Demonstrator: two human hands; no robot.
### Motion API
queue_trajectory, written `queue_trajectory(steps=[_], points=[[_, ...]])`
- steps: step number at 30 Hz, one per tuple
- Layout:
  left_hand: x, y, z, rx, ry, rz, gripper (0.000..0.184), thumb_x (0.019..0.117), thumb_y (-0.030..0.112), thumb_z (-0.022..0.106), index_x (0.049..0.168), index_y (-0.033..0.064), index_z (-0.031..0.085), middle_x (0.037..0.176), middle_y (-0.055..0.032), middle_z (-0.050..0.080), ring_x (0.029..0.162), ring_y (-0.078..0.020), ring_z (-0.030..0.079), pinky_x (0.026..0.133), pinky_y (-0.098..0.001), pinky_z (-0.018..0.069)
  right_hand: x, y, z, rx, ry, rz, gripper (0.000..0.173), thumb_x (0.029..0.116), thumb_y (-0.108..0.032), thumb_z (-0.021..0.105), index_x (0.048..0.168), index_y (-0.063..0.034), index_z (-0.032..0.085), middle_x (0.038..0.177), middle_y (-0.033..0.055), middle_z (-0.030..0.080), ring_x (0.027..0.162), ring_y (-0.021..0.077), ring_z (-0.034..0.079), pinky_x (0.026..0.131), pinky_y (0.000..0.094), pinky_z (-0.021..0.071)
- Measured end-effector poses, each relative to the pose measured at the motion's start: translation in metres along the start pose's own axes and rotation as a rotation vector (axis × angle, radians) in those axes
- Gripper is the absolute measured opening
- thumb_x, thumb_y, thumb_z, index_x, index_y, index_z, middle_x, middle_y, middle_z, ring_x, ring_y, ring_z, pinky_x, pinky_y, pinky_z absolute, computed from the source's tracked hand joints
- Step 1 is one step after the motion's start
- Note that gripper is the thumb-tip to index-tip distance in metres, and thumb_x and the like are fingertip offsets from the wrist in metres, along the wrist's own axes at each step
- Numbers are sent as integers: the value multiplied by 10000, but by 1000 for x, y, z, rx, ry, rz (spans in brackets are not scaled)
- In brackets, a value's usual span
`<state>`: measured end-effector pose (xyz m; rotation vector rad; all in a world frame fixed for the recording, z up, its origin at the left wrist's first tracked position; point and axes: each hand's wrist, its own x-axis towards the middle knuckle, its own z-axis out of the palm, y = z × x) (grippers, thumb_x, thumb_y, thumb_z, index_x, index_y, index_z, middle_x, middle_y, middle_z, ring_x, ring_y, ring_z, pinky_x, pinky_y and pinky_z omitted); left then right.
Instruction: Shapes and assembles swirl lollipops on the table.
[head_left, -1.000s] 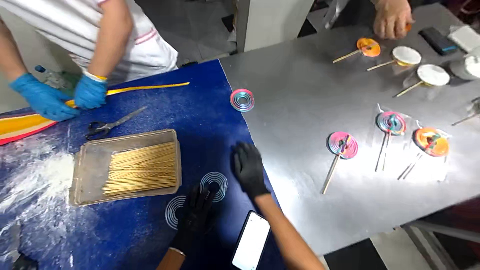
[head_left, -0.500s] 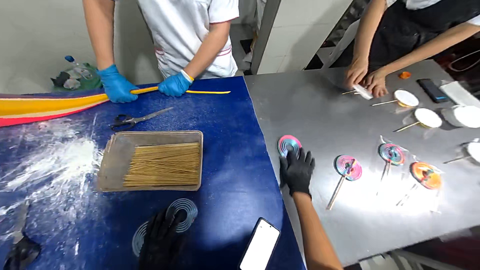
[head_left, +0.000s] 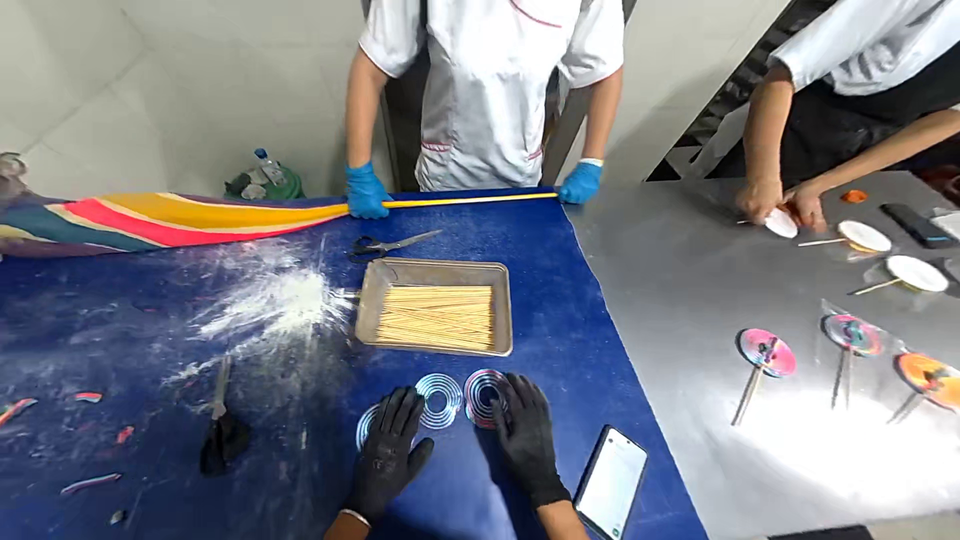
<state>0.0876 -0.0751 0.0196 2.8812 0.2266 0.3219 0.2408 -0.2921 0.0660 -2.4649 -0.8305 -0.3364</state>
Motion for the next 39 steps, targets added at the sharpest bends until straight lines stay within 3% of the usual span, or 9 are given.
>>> queue_trajectory(steps=[3,10,15,18,22,27,30,33,39], points=[[-33,-24,-8,-27,11,-27,604,1015,518,436,1493,163,535,1576,-56,477,1508,-280,358,1245,-523,249,75,-50,-39,-19,12,-83,268,987,-228,619,1140,-52,750,1162,167,728,1142,382,671,1007,560,511],[-69,-31,-26,-23,-5,-131,584,1022,498,430,1465,142,567,1554,-66,505,1493,-296,387,1224,-536,289,216,-49,60,-146,-889,-8,380,928,-323,713,1210,-69,699,1193,222,682,1154,411,638,965,647,489],[-70,-24,-43,-88,-130,-166,528,1034,456,482,1449,142,572,1546,-65,507,1508,-282,355,1246,-505,254,220,-55,66,-302,-937,-54,279,930,-288,703,1066,-49,745,1082,227,719,1072,429,669,899,678,496],[-63,-39,-49,-250,-8,-203,473,984,424,596,1365,149,650,1445,-59,606,1442,-258,456,1220,-472,314,224,-65,59,-415,-890,-149,259,937,-293,678,1031,-61,745,1069,217,721,1063,424,673,885,667,500],[-78,-60,-63,-184,33,-229,502,975,423,613,1422,195,607,1486,-49,561,1449,-256,435,1220,-512,295,226,-87,24,-491,-676,-268,264,999,-195,581,1094,18,705,1196,280,656,1170,486,599,981,655,458],[-68,-46,-53,-156,-129,-248,398,1022,395,560,1386,263,651,1582,-96,456,1511,-322,330,1233,-531,252,135,-132,-39,-63,-117,-217,359,1057,-200,461,1301,20,607,1018,227,709,936,397,707,796,577,557],[-65,-32,-45,-174,-71,-289,435,995,425,603,1382,232,650,1558,-100,483,1493,-331,356,1220,-549,270,10,-142,-8,147,-304,-120,505,1044,-191,496,1533,-82,437,899,170,708,755,336,702,683,545,586],[-74,-30,-40,-204,22,-325,536,1001,452,567,1468,188,562,1572,-73,470,1499,-288,361,1229,-535,270,-77,-137,32,165,-551,-37,575,1012,-215,515,1564,-90,412,1007,182,747,856,353,737,772,556,593],[-79,-39,-34,-157,23,-305,435,1013,426,542,1416,285,622,1599,-49,438,1518,-269,325,1240,-521,237,-109,-146,47,37,-661,13,521,1045,-317,444,1542,-164,479,838,121,749,783,325,737,703,513,579]])
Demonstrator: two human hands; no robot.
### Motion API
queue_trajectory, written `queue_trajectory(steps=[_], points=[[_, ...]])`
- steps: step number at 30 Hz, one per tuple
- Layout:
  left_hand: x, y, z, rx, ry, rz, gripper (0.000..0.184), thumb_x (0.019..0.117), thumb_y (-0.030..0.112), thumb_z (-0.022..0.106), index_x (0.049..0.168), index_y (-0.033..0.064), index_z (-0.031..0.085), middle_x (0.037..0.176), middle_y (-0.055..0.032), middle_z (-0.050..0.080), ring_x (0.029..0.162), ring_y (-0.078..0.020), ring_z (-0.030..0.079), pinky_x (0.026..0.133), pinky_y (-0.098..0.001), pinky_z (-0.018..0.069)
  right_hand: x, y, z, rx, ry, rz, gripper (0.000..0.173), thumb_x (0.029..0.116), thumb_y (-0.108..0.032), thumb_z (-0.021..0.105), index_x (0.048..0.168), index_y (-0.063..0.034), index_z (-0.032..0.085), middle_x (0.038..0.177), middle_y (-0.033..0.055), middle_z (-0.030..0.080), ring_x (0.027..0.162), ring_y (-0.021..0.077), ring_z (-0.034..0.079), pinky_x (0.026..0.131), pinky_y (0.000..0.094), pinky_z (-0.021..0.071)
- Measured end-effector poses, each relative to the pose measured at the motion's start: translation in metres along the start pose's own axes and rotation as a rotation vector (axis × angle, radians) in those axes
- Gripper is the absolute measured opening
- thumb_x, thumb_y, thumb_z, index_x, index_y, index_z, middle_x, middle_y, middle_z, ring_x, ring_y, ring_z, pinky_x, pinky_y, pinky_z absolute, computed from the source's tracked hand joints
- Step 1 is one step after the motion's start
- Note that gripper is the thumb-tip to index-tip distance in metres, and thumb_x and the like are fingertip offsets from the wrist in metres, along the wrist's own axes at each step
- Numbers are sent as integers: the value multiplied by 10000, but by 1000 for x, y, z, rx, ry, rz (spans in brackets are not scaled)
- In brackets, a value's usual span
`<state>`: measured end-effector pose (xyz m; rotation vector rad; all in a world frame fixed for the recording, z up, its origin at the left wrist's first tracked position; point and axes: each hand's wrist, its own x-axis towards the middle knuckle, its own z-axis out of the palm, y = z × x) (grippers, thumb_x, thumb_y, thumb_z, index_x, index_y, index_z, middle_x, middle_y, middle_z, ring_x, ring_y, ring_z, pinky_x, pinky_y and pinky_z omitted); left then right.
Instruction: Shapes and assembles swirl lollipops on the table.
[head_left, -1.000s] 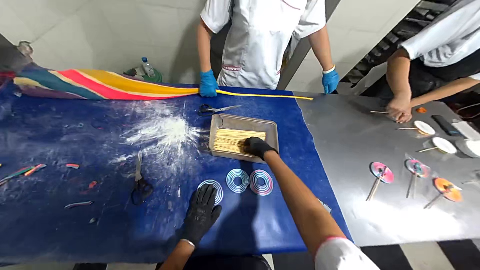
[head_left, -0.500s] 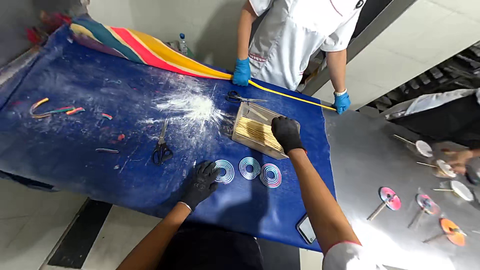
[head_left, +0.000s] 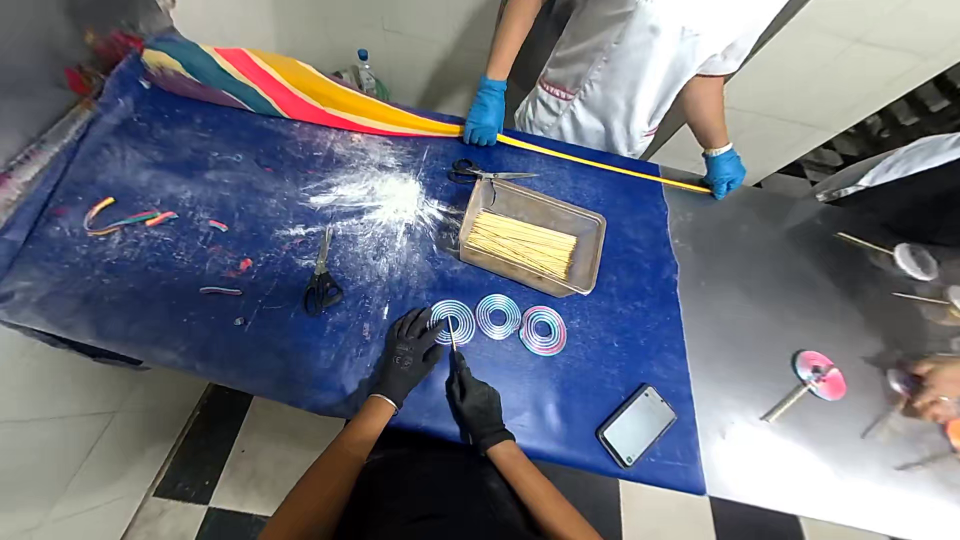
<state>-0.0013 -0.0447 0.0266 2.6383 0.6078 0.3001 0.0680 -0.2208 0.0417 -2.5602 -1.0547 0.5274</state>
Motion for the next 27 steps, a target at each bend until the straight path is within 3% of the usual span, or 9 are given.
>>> queue_trajectory(steps=[4,13,17,20,22,25,27], points=[[0,1,2,5,24,-4,427,1009,436,558,1404,291,633,1572,-53,473,1506,-268,349,1240,-515,239,5,-10,-3,-72,-70,45,543,1061,-333,428,1588,-209,394,837,120,741,792,332,731,712,512,572],[3,3,-2,2,10,-25,409,985,426,599,1361,280,668,1536,-56,511,1484,-272,382,1240,-509,246,14,-22,1,-105,-25,78,554,1054,-329,433,1583,-168,398,809,121,738,773,337,733,695,511,575],[1,7,-8,-34,-6,-32,402,986,411,625,1360,272,668,1530,-67,513,1472,-298,392,1231,-530,251,14,-34,-10,-83,-99,142,536,1071,-310,407,1584,-158,383,880,154,744,850,368,733,756,532,570],[16,6,-15,-107,20,-81,378,980,403,640,1308,226,705,1454,-66,589,1424,-272,466,1218,-511,296,20,-45,-21,-76,-204,232,537,1083,-330,381,1603,-197,339,996,169,745,957,372,722,842,538,557],[34,7,-16,-90,40,-150,545,956,462,646,1412,167,618,1494,-67,559,1436,-263,458,1217,-502,300,20,-48,-23,-101,-227,238,540,1086,-332,368,1609,-205,327,1032,167,748,993,366,722,865,529,556],[63,9,-16,-24,-70,-331,996,812,628,747,1578,118,367,1641,-116,348,1537,-298,273,1249,-534,176,23,-51,-28,-124,-292,248,555,1090,-348,353,1623,-207,284,1084,170,739,1044,362,710,899,528,544],[76,13,-17,19,-178,-417,1126,759,655,782,1607,100,291,1686,-149,228,1572,-338,150,1257,-557,102,24,-53,-33,-152,-318,256,551,1089,-351,336,1623,-226,282,1094,166,738,1050,358,709,897,527,541]])
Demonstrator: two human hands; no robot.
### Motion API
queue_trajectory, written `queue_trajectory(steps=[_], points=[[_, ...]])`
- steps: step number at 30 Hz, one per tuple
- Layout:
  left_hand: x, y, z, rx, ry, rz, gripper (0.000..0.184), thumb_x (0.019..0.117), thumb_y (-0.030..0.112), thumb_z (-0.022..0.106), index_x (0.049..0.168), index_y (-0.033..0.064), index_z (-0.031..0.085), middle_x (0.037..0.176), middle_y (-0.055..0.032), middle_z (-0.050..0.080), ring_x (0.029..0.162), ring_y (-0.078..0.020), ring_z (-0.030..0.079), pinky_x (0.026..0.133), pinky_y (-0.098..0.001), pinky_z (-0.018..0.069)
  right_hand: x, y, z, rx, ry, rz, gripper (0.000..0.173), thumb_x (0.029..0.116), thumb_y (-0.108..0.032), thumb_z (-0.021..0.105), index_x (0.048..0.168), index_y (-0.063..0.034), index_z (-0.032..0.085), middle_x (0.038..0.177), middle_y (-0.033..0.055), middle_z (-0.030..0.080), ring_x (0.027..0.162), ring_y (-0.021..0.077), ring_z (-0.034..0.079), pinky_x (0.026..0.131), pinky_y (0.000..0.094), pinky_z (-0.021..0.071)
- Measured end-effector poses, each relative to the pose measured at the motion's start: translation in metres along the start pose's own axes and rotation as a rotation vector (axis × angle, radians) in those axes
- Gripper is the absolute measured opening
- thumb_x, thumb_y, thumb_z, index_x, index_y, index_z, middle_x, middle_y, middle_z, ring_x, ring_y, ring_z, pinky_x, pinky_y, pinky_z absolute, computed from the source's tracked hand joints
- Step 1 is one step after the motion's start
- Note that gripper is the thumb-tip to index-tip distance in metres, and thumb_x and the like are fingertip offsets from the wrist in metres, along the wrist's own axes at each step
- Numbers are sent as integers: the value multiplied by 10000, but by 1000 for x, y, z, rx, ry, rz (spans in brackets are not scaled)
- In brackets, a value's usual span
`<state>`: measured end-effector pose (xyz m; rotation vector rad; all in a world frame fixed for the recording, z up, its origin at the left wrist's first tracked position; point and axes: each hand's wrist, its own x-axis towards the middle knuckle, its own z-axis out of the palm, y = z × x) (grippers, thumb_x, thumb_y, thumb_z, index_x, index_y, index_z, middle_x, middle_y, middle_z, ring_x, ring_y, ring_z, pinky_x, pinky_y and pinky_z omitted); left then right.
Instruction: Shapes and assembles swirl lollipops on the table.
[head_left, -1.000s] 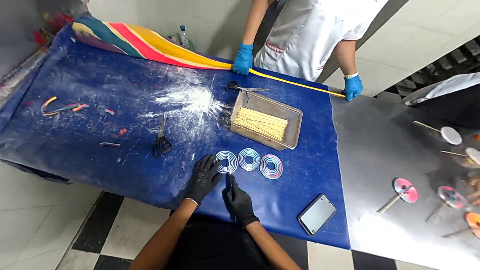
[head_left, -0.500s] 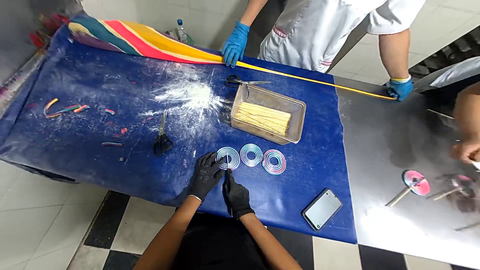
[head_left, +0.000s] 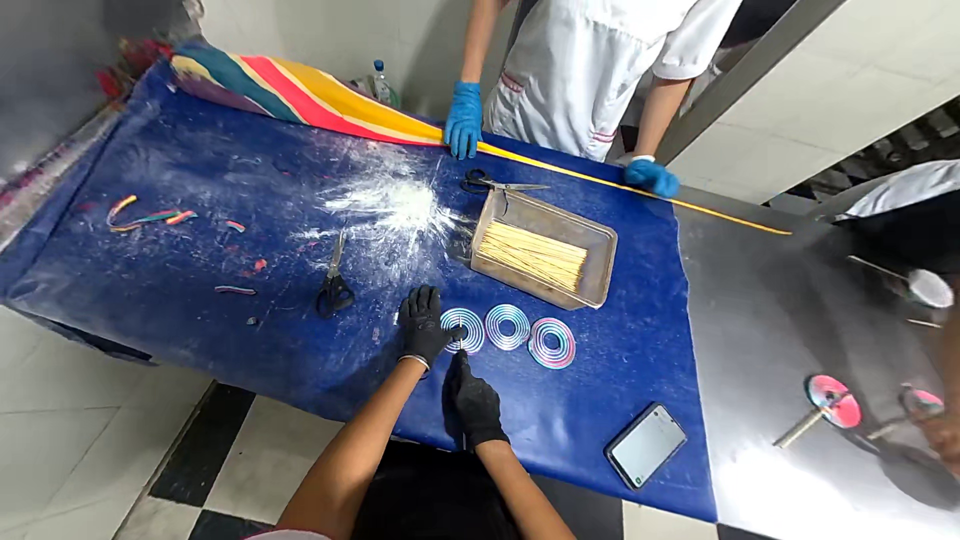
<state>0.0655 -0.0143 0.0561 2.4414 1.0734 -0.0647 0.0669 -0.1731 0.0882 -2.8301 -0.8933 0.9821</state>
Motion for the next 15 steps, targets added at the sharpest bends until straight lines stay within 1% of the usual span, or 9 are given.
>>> queue_trajectory(steps=[1,2,3,4,6,7,9,11,15], points=[[3,6,-5,37,-54,-31,1162,750,656,790,1616,93,258,1698,-167,175,1577,-362,107,1255,-568,88,-1,1,-5,-10,2,-4,536,1091,-358,334,1612,-233,315,1114,166,736,1063,359,706,903,530,539],[6,11,-11,77,-102,-55,1196,741,663,795,1622,83,230,1700,-189,139,1575,-384,86,1255,-573,85,1,4,-10,-8,48,-34,507,1089,-371,362,1570,-216,410,1133,171,734,1069,363,705,903,536,540],[9,16,-17,130,-135,-71,1220,734,663,795,1624,68,208,1696,-212,124,1571,-403,86,1256,-569,99,8,9,-14,5,141,-99,466,1073,-377,435,1486,-183,534,1155,179,727,1080,371,699,907,543,542],[12,20,-22,174,-158,-80,1225,741,641,799,1622,46,191,1690,-237,118,1567,-416,93,1254,-568,112,20,16,-19,12,242,-191,435,1046,-364,523,1415,-150,605,1201,193,700,1116,392,671,929,560,529],[13,28,-24,212,-193,-107,1183,769,543,811,1618,16,178,1684,-256,115,1561,-431,101,1245,-576,129,52,32,-26,-26,405,-424,508,968,-349,658,1412,-108,608,1408,180,604,1275,425,571,986,603,483],[14,29,-25,220,-204,-121,1169,778,507,812,1618,8,169,1686,-256,105,1561,-435,93,1245,-577,124,70,39,-28,-56,434,-541,576,941,-390,677,1430,-98,592,1518,155,526,1382,431,483,1055,628,424],[14,31,-27,229,-203,-132,1154,796,494,803,1616,-5,163,1687,-262,95,1562,-440,88,1250,-576,119,95,50,-25,-99,440,-709,642,938,-532,624,1440,-133,590,1588,82,464,1487,410,357,1139,661,313],[16,31,-28,202,-179,-142,1166,785,526,802,1620,9,173,1693,-249,93,1566,-434,82,1248,-584,121,106,53,-23,-73,454,-768,666,961,-618,538,1430,-150,608,1559,44,508,1494,389,365,1175,668,268],[16,27,-26,174,-163,-186,1220,718,554,833,1625,42,197,1698,-223,112,1563,-433,98,1239,-605,137,110,53,-18,-46,470,-801,727,945,-689,484,1391,-137,642,1528,47,544,1485,372,388,1193,649,256]])
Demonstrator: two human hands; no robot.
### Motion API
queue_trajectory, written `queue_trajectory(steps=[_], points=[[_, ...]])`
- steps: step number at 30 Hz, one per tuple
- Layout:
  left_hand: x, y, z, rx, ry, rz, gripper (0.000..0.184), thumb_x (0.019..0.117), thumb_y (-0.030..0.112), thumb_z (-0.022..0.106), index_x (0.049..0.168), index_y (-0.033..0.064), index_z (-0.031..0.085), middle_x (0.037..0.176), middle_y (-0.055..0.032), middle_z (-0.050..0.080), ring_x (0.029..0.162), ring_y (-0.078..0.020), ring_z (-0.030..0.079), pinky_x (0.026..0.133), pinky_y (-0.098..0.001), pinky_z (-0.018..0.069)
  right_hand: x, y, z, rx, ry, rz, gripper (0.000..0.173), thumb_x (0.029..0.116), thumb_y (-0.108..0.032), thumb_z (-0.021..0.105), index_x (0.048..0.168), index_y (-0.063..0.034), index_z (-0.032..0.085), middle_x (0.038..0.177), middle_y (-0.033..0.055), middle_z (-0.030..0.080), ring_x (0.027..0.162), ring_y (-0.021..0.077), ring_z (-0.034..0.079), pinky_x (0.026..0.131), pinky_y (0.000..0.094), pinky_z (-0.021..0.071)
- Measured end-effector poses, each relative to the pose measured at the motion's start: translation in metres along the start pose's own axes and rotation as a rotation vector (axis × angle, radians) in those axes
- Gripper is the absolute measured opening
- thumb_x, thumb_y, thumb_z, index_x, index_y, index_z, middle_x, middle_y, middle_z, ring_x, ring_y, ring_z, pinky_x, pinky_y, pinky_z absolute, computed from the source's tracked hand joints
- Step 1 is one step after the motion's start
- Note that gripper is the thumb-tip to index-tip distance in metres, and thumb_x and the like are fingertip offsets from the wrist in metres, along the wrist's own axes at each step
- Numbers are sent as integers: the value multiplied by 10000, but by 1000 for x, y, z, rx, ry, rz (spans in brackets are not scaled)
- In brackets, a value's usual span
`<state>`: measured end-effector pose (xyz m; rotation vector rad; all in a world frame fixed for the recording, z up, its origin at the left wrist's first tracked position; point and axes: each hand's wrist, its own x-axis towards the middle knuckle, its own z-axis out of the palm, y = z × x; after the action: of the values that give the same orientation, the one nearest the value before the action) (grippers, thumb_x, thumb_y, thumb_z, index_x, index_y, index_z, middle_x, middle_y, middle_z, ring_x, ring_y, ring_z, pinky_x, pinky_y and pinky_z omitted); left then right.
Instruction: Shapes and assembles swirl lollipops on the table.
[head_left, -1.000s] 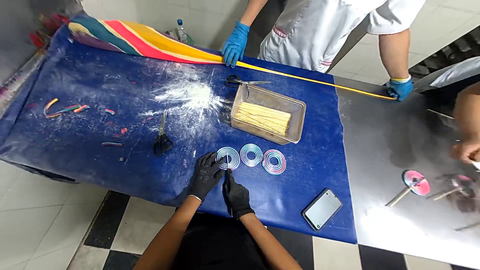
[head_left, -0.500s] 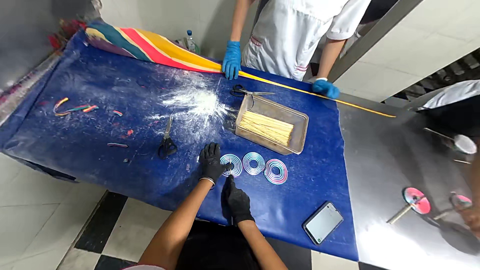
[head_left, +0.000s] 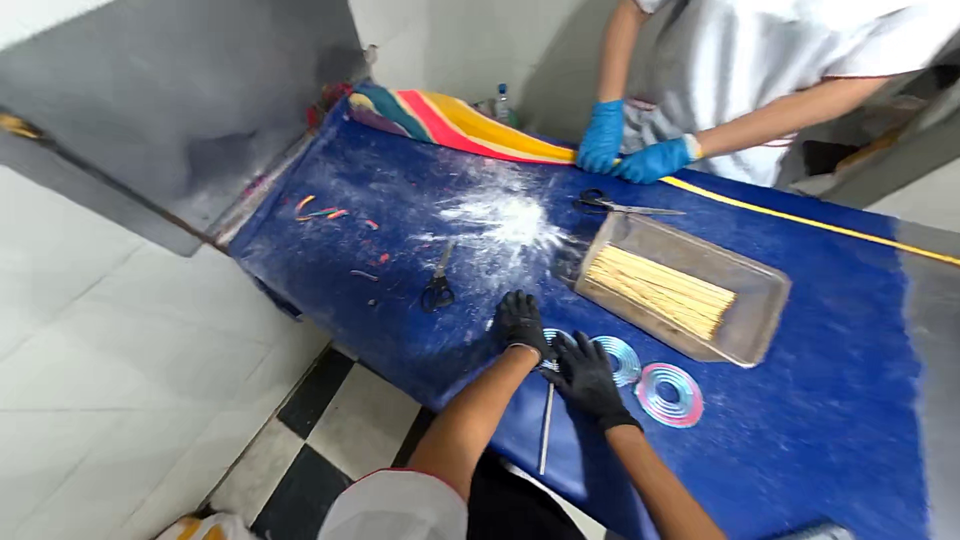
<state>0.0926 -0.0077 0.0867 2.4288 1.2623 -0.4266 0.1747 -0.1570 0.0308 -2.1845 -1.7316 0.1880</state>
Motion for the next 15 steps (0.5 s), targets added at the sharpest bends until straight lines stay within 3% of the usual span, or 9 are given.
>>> queue_trajectory(steps=[3,5,8,10,12,14,15], points=[[-1,-10,3,-21,34,147,1228,720,637,812,1622,55,215,1690,-218,154,1557,-415,139,1234,-591,169,1,6,7,-77,-21,-7,804,959,-735,346,1409,-129,625,1553,37,516,1507,349,358,1215,618,228],[-12,-45,20,-255,204,364,1040,801,619,770,1590,91,343,1652,-144,316,1543,-333,240,1237,-551,224,-2,6,13,-113,1,-28,825,985,-706,280,1420,-87,608,1548,72,519,1493,355,382,1221,595,242],[-27,-149,22,-452,497,454,484,1018,391,600,1439,151,589,1526,-25,532,1461,-180,431,1219,-432,358,-3,0,22,-135,72,-17,776,1027,-629,251,1447,-64,577,1544,95,520,1479,346,411,1234,548,264],[-25,-241,-1,-332,678,350,300,1036,226,576,1297,153,704,1384,-38,644,1347,-187,550,1165,-409,424,-6,-8,27,-126,113,28,742,1049,-589,243,1456,-61,568,1553,92,510,1488,335,399,1245,533,251],[-4,-331,-22,-119,688,177,342,1035,181,551,1350,99,656,1420,-110,615,1378,-279,526,1171,-476,396,-9,-18,34,-130,145,90,729,1056,-559,216,1472,-60,548,1566,87,494,1501,333,376,1251,530,234],[24,-398,-40,-8,526,81,487,1058,239,500,1518,82,479,1580,-135,452,1505,-336,346,1234,-521,252,-6,-30,42,-146,169,153,739,1055,-542,184,1484,-50,530,1568,104,489,1500,351,373,1247,540,228],[38,-419,-46,11,463,95,505,1068,283,497,1534,90,461,1595,-124,434,1514,-332,330,1241,-515,240,-2,-36,46,-153,171,190,748,1056,-546,166,1494,-50,517,1573,111,481,1503,354,368,1249,540,225]])
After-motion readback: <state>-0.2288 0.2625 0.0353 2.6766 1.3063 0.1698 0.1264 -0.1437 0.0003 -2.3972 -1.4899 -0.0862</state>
